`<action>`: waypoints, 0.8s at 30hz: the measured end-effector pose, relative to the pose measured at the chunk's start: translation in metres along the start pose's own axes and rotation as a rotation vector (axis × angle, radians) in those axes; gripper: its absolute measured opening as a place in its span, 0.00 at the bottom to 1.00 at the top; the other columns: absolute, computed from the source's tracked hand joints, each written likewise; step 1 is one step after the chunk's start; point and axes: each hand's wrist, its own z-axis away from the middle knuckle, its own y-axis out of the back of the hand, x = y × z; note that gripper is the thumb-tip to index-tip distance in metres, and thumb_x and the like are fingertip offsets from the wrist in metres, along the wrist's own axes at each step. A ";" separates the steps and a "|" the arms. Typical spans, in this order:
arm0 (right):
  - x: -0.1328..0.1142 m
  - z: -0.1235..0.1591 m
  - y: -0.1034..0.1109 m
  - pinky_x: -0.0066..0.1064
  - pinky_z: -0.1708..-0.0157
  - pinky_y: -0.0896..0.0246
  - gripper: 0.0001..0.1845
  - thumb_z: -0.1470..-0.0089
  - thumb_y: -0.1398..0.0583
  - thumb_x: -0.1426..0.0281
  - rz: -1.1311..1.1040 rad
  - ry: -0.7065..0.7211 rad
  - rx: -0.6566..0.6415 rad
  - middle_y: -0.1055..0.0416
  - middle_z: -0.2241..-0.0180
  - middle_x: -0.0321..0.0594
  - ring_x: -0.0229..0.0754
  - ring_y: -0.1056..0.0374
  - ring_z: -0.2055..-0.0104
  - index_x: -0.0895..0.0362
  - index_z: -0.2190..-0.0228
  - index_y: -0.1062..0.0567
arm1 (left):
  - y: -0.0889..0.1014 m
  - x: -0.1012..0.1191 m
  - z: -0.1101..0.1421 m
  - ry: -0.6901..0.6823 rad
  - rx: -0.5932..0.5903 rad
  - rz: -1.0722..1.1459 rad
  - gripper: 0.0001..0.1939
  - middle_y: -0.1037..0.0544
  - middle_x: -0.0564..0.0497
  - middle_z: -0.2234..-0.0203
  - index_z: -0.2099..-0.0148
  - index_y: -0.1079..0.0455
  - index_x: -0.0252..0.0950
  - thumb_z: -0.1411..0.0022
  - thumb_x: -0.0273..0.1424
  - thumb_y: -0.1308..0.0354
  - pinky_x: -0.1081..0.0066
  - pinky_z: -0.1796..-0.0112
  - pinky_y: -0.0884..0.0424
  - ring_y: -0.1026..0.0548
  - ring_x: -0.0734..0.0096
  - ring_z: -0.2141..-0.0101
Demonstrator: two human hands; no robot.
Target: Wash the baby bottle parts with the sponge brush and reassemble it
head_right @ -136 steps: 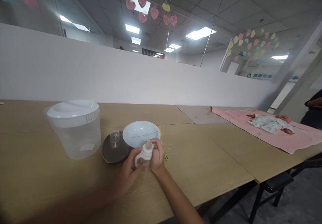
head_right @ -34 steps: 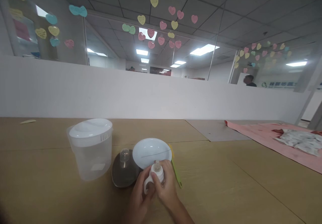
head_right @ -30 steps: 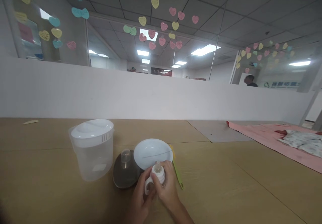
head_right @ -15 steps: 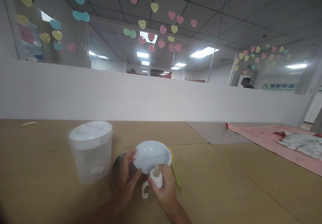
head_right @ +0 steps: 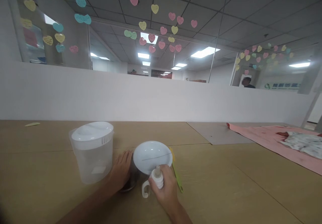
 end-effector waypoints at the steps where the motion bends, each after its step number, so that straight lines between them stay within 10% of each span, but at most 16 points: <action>1: 0.000 0.000 0.000 0.30 0.68 0.39 0.09 0.50 0.41 0.67 -0.002 -0.001 -0.002 0.33 0.69 0.38 0.40 0.35 0.67 0.56 0.65 0.33 | 0.001 0.000 -0.001 0.001 0.011 -0.039 0.30 0.34 0.37 0.49 0.42 0.43 0.29 0.50 0.20 0.51 0.51 0.46 0.46 0.39 0.49 0.46; 13: 0.000 -0.003 0.004 0.32 0.66 0.38 0.12 0.51 0.41 0.64 0.029 -0.015 -0.018 0.32 0.68 0.39 0.41 0.35 0.66 0.56 0.64 0.33 | 0.051 0.009 -0.017 -0.053 -0.046 -0.118 0.39 0.32 0.42 0.55 0.38 0.50 0.35 0.53 0.12 0.53 0.63 0.58 0.33 0.32 0.58 0.57; 19: 0.002 0.000 0.001 0.34 0.63 0.36 0.23 0.54 0.39 0.62 0.007 -0.079 0.039 0.31 0.63 0.42 0.42 0.33 0.63 0.56 0.56 0.35 | 0.095 0.043 -0.016 -0.187 0.176 0.344 0.24 0.33 0.45 0.52 0.41 0.46 0.36 0.39 0.23 0.55 0.63 0.51 0.37 0.35 0.62 0.52; 24: 0.000 0.000 -0.001 0.34 0.63 0.34 0.37 0.57 0.37 0.61 -0.059 -0.142 0.041 0.31 0.63 0.42 0.41 0.32 0.64 0.57 0.48 0.42 | 0.102 0.072 0.000 -0.296 0.111 0.648 0.21 0.32 0.47 0.49 0.41 0.44 0.38 0.36 0.31 0.55 0.65 0.49 0.37 0.34 0.64 0.50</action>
